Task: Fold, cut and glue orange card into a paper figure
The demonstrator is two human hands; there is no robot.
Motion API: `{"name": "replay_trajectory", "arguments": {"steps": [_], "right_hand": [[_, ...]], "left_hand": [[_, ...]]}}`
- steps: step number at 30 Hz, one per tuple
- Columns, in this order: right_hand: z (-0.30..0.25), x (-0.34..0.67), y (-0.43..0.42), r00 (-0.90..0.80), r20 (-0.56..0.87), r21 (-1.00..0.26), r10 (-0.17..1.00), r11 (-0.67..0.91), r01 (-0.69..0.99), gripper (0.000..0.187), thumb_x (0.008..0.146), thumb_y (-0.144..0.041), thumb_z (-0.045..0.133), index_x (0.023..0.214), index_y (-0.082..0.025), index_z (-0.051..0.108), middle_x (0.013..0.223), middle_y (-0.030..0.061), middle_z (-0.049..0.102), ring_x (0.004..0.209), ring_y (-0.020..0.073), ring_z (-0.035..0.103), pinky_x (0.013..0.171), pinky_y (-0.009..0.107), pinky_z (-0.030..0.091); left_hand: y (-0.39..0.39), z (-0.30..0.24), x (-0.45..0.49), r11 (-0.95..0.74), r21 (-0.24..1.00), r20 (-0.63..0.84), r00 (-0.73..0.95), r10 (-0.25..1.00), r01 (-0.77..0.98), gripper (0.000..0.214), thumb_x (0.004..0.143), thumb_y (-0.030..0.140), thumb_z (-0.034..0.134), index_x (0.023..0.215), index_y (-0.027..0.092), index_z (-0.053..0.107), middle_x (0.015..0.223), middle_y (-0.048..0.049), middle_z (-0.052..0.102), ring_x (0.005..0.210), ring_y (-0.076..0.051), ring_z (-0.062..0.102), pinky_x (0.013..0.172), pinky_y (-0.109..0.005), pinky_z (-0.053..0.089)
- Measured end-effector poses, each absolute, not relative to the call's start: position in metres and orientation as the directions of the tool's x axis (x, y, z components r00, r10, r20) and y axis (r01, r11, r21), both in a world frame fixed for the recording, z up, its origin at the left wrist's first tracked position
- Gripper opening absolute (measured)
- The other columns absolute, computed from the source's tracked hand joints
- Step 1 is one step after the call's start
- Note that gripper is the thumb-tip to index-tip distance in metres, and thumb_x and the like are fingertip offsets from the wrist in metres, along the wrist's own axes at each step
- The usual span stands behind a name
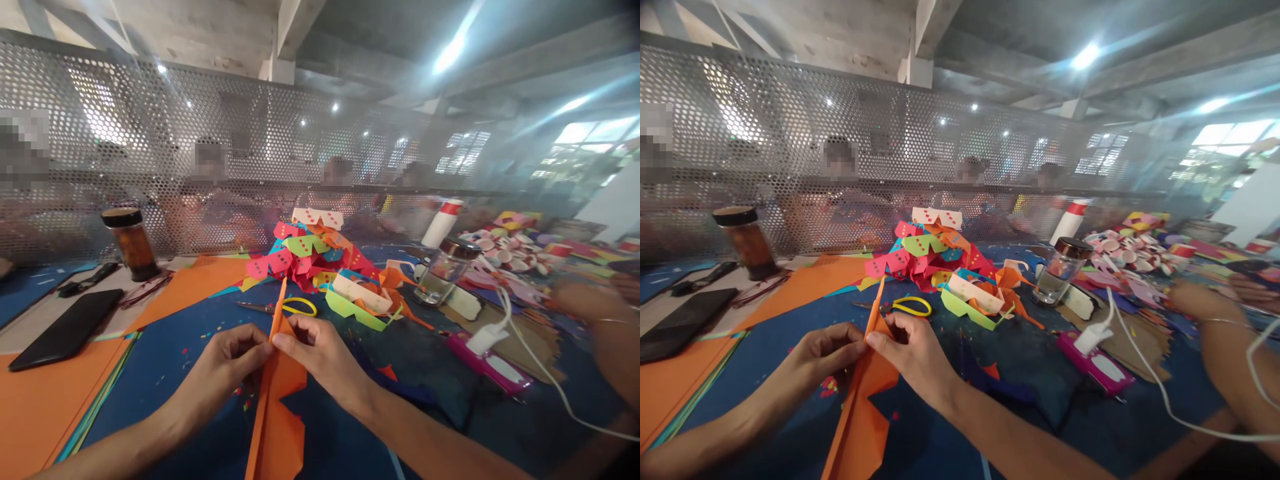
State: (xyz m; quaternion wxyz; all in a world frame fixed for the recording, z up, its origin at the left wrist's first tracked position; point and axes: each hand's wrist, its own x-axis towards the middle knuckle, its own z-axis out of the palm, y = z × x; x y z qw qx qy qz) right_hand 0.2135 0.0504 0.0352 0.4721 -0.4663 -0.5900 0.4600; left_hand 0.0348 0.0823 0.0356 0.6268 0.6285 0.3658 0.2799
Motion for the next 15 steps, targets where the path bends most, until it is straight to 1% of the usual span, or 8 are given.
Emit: {"name": "replay_trajectory", "arguments": {"steps": [5, 10, 15], "right_hand": [[0.0352, 0.2141, 0.0505, -0.132, 0.129, -0.982, 0.983, 0.146, 0.123, 0.029, 0.086, -0.047, 0.068, 0.082, -0.019, 0.062, 0.074, -0.0028, 0.053, 0.069, 0.0126, 0.046, 0.065, 0.026, 0.038], [0.0317, 0.2145, 0.0524, -0.111, 0.175, -0.967, 0.978, 0.192, 0.170, 0.024, 0.085, -0.041, 0.069, 0.079, -0.018, 0.063, 0.073, -0.0026, 0.055, 0.068, 0.0123, 0.047, 0.064, 0.025, 0.038], [0.0313, 0.2134, 0.0526, -0.112, 0.196, -0.961, 0.974, 0.213, 0.175, 0.019, 0.085, -0.035, 0.068, 0.079, -0.018, 0.065, 0.071, -0.0030, 0.056, 0.066, 0.0117, 0.047, 0.063, 0.025, 0.039]], "left_hand": [[0.0841, 0.0360, 0.0359, 0.084, 0.993, -0.116, 0.576, 0.809, 0.082, 0.049, 0.070, 0.063, 0.073, 0.066, 0.018, 0.055, 0.052, 0.0070, 0.051, 0.046, -0.008, 0.045, 0.049, -0.022, 0.035], [0.0842, 0.0310, 0.0374, 0.110, 0.991, -0.134, 0.565, 0.814, 0.077, 0.049, 0.068, 0.064, 0.073, 0.066, 0.018, 0.057, 0.052, 0.0078, 0.048, 0.044, -0.009, 0.046, 0.047, -0.023, 0.039], [0.0839, 0.0291, 0.0378, 0.116, 0.991, -0.134, 0.551, 0.823, 0.068, 0.046, 0.067, 0.061, 0.073, 0.065, 0.019, 0.056, 0.051, 0.0081, 0.046, 0.044, -0.009, 0.046, 0.046, -0.023, 0.037]]}}
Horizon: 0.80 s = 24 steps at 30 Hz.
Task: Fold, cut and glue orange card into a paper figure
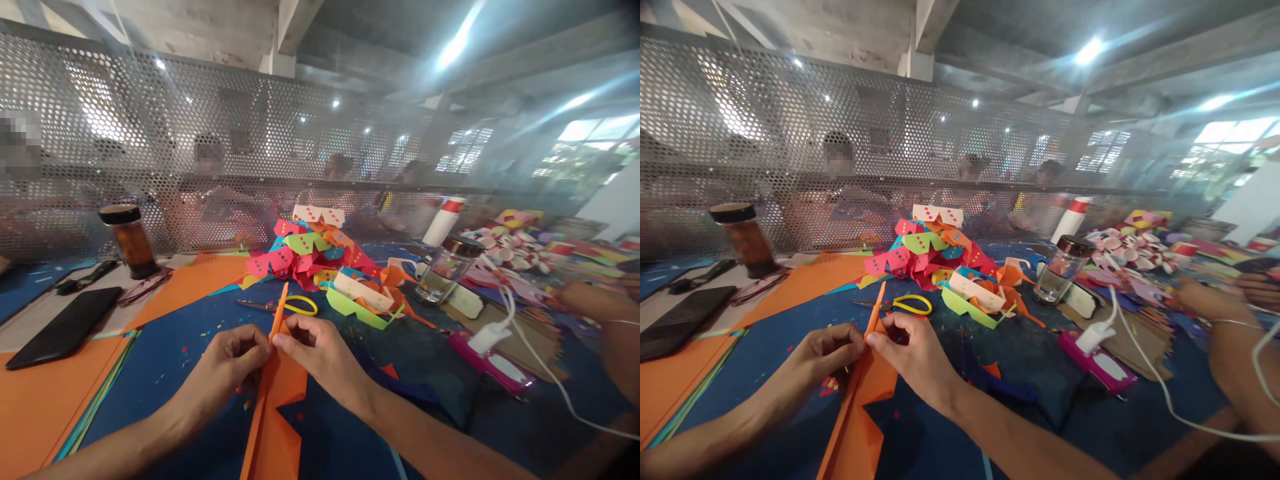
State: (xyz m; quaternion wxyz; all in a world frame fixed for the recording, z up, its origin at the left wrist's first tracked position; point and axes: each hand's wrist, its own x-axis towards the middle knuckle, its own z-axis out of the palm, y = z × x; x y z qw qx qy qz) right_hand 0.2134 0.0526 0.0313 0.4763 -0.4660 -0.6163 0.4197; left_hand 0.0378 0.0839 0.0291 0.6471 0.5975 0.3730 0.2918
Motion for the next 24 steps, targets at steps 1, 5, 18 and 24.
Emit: {"name": "replay_trajectory", "arguments": {"steps": [1, 5, 18, 24], "right_hand": [[0.031, 0.213, 0.052, -0.114, 0.200, -0.960, 0.973, 0.217, 0.174, 0.018, 0.086, -0.035, 0.068, 0.078, -0.018, 0.065, 0.071, -0.0029, 0.056, 0.066, 0.0117, 0.048, 0.063, 0.025, 0.039], [0.031, 0.213, 0.051, -0.112, 0.220, -0.953, 0.969, 0.238, 0.188, 0.014, 0.086, -0.031, 0.068, 0.081, -0.019, 0.067, 0.072, -0.0030, 0.059, 0.066, 0.0114, 0.051, 0.063, 0.024, 0.041], [0.026, 0.211, 0.046, -0.158, 0.662, -0.563, 0.732, 0.626, 0.539, 0.008, 0.091, -0.016, 0.064, 0.093, -0.019, 0.071, 0.087, 0.0036, 0.075, 0.081, 0.0163, 0.070, 0.081, 0.030, 0.055], [0.033, 0.215, 0.040, -0.312, 0.714, -0.345, 0.626, 0.703, 0.621, 0.021, 0.093, -0.010, 0.056, 0.108, -0.017, 0.069, 0.095, 0.0064, 0.074, 0.088, 0.0179, 0.069, 0.084, 0.034, 0.056]], "left_hand": [[0.084, 0.029, 0.038, 0.117, 0.991, -0.135, 0.547, 0.826, 0.069, 0.045, 0.067, 0.061, 0.072, 0.065, 0.019, 0.056, 0.051, 0.0082, 0.045, 0.044, -0.009, 0.045, 0.046, -0.023, 0.037], [0.085, 0.029, 0.038, 0.126, 0.989, -0.146, 0.536, 0.832, 0.074, 0.042, 0.068, 0.057, 0.072, 0.061, 0.019, 0.055, 0.050, 0.0080, 0.044, 0.043, -0.008, 0.043, 0.046, -0.022, 0.036], [0.086, 0.028, 0.034, 0.190, 0.982, -0.154, 0.567, 0.810, -0.005, 0.029, 0.070, 0.044, 0.073, 0.066, 0.018, 0.060, 0.057, 0.0052, 0.051, 0.048, -0.009, 0.046, 0.046, -0.021, 0.035], [0.085, 0.029, 0.032, 0.201, 0.979, -0.153, 0.563, 0.813, -0.024, 0.036, 0.070, 0.050, 0.074, 0.068, 0.018, 0.057, 0.059, 0.0052, 0.049, 0.052, -0.009, 0.043, 0.050, -0.021, 0.035]]}}
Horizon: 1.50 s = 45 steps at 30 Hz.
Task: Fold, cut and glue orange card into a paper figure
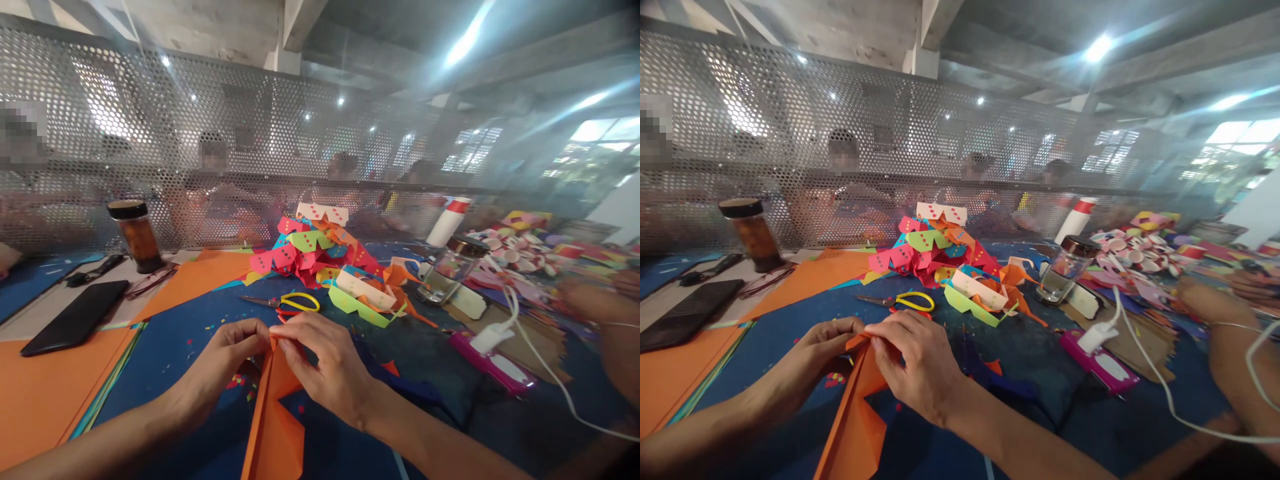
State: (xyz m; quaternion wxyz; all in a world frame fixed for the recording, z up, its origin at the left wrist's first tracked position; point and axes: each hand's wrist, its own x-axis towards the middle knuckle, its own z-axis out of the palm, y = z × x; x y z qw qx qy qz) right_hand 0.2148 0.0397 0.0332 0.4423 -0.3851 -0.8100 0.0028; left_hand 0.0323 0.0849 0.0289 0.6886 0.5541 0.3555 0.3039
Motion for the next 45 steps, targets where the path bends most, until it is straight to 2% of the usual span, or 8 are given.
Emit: {"name": "replay_trajectory", "arguments": {"steps": [10, 15, 18, 21, 24, 27, 32, 45], "right_hand": [[0.033, 0.214, 0.036, -0.425, 0.713, -0.065, 0.558, 0.656, 0.752, 0.027, 0.091, -0.007, 0.053, 0.113, -0.012, 0.069, 0.094, 0.0086, 0.073, 0.084, 0.0218, 0.065, 0.075, 0.038, 0.056], [0.033, 0.214, 0.035, -0.451, 0.706, -0.019, 0.547, 0.651, 0.759, 0.027, 0.091, -0.008, 0.053, 0.112, -0.012, 0.069, 0.094, 0.0090, 0.074, 0.084, 0.0225, 0.065, 0.074, 0.039, 0.056], [0.034, 0.214, 0.034, -0.416, 0.683, -0.117, 0.600, 0.652, 0.749, 0.031, 0.091, -0.008, 0.051, 0.114, -0.016, 0.069, 0.098, 0.0087, 0.074, 0.088, 0.0231, 0.066, 0.078, 0.040, 0.055], [0.038, 0.214, 0.034, -0.303, 0.629, -0.371, 0.716, 0.619, 0.692, 0.028, 0.093, -0.014, 0.050, 0.110, -0.019, 0.071, 0.101, 0.0078, 0.074, 0.092, 0.0216, 0.068, 0.084, 0.038, 0.054], [0.042, 0.213, 0.037, -0.150, 0.496, -0.642, 0.855, 0.477, 0.600, 0.021, 0.097, -0.025, 0.051, 0.096, -0.020, 0.071, 0.091, 0.0040, 0.074, 0.084, 0.0177, 0.069, 0.077, 0.031, 0.054], [0.043, 0.212, 0.040, -0.092, 0.351, -0.785, 0.932, 0.346, 0.514, 0.015, 0.094, -0.028, 0.058, 0.086, -0.020, 0.068, 0.079, 0.0004, 0.071, 0.072, 0.0146, 0.066, 0.068, 0.026, 0.051], [0.039, 0.212, 0.042, -0.069, 0.241, -0.878, 0.968, 0.248, 0.410, 0.008, 0.087, -0.025, 0.064, 0.081, -0.019, 0.064, 0.075, -0.0009, 0.067, 0.069, 0.0133, 0.062, 0.066, 0.025, 0.049], [0.036, 0.218, 0.047, -0.105, 0.156, -0.937, 0.982, 0.181, 0.298, 0.023, 0.090, -0.040, 0.063, 0.079, -0.019, 0.063, 0.076, -0.0006, 0.062, 0.072, 0.0140, 0.056, 0.068, 0.028, 0.045]], "left_hand": [[0.086, 0.028, 0.028, 0.195, 0.981, -0.153, 0.557, 0.817, -0.017, 0.034, 0.081, 0.051, 0.066, 0.072, 0.019, 0.058, 0.069, 0.0017, 0.053, 0.061, -0.013, 0.048, 0.056, -0.025, 0.035], [0.088, 0.032, 0.028, 0.182, 0.983, -0.163, 0.579, 0.799, 0.025, 0.039, 0.079, 0.056, 0.068, 0.073, 0.018, 0.060, 0.070, 0.0008, 0.054, 0.063, -0.013, 0.048, 0.056, -0.025, 0.035], [0.090, 0.030, 0.027, 0.168, 0.985, -0.165, 0.595, 0.787, 0.051, 0.040, 0.076, 0.055, 0.071, 0.072, 0.017, 0.059, 0.067, 0.0033, 0.049, 0.059, -0.011, 0.042, 0.055, -0.024, 0.032], [0.090, 0.030, 0.028, 0.150, 0.985, -0.168, 0.602, 0.781, 0.079, 0.039, 0.074, 0.055, 0.071, 0.072, 0.017, 0.060, 0.064, 0.0049, 0.048, 0.056, -0.010, 0.040, 0.053, -0.024, 0.031], [0.089, 0.032, 0.029, 0.137, 0.984, -0.179, 0.614, 0.769, 0.116, 0.041, 0.072, 0.057, 0.072, 0.074, 0.017, 0.062, 0.063, 0.0039, 0.053, 0.055, -0.011, 0.044, 0.055, -0.025, 0.034], [0.087, 0.034, 0.031, 0.119, 0.983, -0.180, 0.630, 0.756, 0.138, 0.044, 0.072, 0.060, 0.071, 0.076, 0.017, 0.064, 0.063, 0.0031, 0.056, 0.056, -0.011, 0.046, 0.057, -0.026, 0.036], [0.085, 0.034, 0.031, 0.084, 0.982, -0.173, 0.645, 0.744, 0.166, 0.044, 0.072, 0.060, 0.072, 0.078, 0.017, 0.064, 0.060, 0.0053, 0.053, 0.055, -0.011, 0.041, 0.055, -0.025, 0.032], [0.082, 0.032, 0.031, 0.026, 0.982, -0.150, 0.684, 0.714, 0.187, 0.044, 0.076, 0.062, 0.067, 0.068, 0.020, 0.057, 0.055, 0.0076, 0.047, 0.052, -0.010, 0.034, 0.052, -0.025, 0.023]]}}
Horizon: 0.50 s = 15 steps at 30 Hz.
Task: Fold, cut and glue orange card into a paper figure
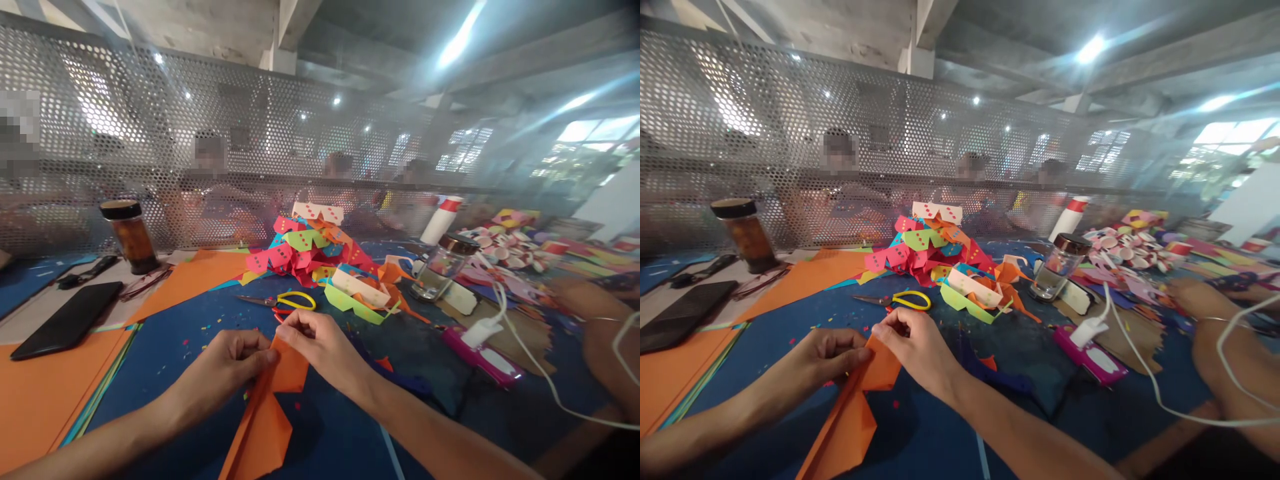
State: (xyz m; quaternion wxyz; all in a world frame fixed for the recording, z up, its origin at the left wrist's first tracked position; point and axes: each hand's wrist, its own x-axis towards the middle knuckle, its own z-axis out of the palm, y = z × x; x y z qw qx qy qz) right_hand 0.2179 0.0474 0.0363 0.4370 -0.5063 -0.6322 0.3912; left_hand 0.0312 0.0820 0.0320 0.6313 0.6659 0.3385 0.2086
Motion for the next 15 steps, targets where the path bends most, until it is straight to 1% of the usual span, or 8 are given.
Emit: {"name": "replay_trajectory", "arguments": {"steps": [4, 7, 10, 13, 15], "right_hand": [[0.0357, 0.2175, 0.0489, -0.054, 0.163, -0.940, 0.985, 0.171, 0.295, 0.023, 0.089, -0.037, 0.063, 0.074, -0.020, 0.059, 0.069, -0.0031, 0.056, 0.066, 0.0131, 0.052, 0.064, 0.027, 0.043], [0.0358, 0.2165, 0.0489, -0.074, 0.180, -0.933, 0.981, 0.194, 0.303, 0.024, 0.090, -0.037, 0.062, 0.074, -0.019, 0.059, 0.070, -0.0028, 0.057, 0.067, 0.0129, 0.052, 0.064, 0.027, 0.042], [0.0368, 0.2153, 0.0477, -0.127, 0.165, -0.932, 0.978, 0.197, 0.304, 0.024, 0.089, -0.038, 0.066, 0.076, -0.019, 0.063, 0.072, -0.0026, 0.059, 0.067, 0.0124, 0.052, 0.064, 0.026, 0.041], [0.0374, 0.2144, 0.0465, -0.117, 0.166, -0.933, 0.979, 0.194, 0.302, 0.023, 0.086, -0.037, 0.071, 0.075, -0.018, 0.063, 0.070, -0.0035, 0.059, 0.066, 0.0118, 0.051, 0.064, 0.025, 0.041], [0.0370, 0.2145, 0.0463, -0.088, 0.169, -0.932, 0.982, 0.188, 0.308, 0.026, 0.085, -0.038, 0.072, 0.071, -0.019, 0.061, 0.067, -0.0042, 0.057, 0.065, 0.0117, 0.050, 0.063, 0.025, 0.041]], "left_hand": [[0.0813, 0.0342, 0.0330, 0.043, 0.981, -0.163, 0.692, 0.703, 0.188, 0.045, 0.074, 0.064, 0.067, 0.069, 0.020, 0.056, 0.058, 0.0061, 0.051, 0.052, -0.010, 0.037, 0.053, -0.026, 0.026], [0.0813, 0.0342, 0.0337, 0.037, 0.980, -0.163, 0.683, 0.712, 0.195, 0.045, 0.074, 0.063, 0.067, 0.069, 0.021, 0.055, 0.056, 0.0073, 0.047, 0.052, -0.010, 0.033, 0.053, -0.026, 0.023], [0.0803, 0.0336, 0.0340, 0.019, 0.979, -0.153, 0.678, 0.719, 0.201, 0.044, 0.074, 0.062, 0.068, 0.066, 0.022, 0.052, 0.055, 0.0086, 0.041, 0.052, -0.010, 0.029, 0.052, -0.026, 0.021], [0.0790, 0.0321, 0.0342, 0.011, 0.979, -0.151, 0.681, 0.716, 0.206, 0.042, 0.075, 0.060, 0.066, 0.065, 0.022, 0.051, 0.055, 0.0081, 0.041, 0.052, -0.010, 0.030, 0.053, -0.027, 0.021], [0.0788, 0.0304, 0.0342, 0.010, 0.977, -0.155, 0.682, 0.715, 0.212, 0.041, 0.076, 0.059, 0.066, 0.066, 0.022, 0.053, 0.056, 0.0078, 0.042, 0.052, -0.010, 0.031, 0.053, -0.027, 0.021]]}}
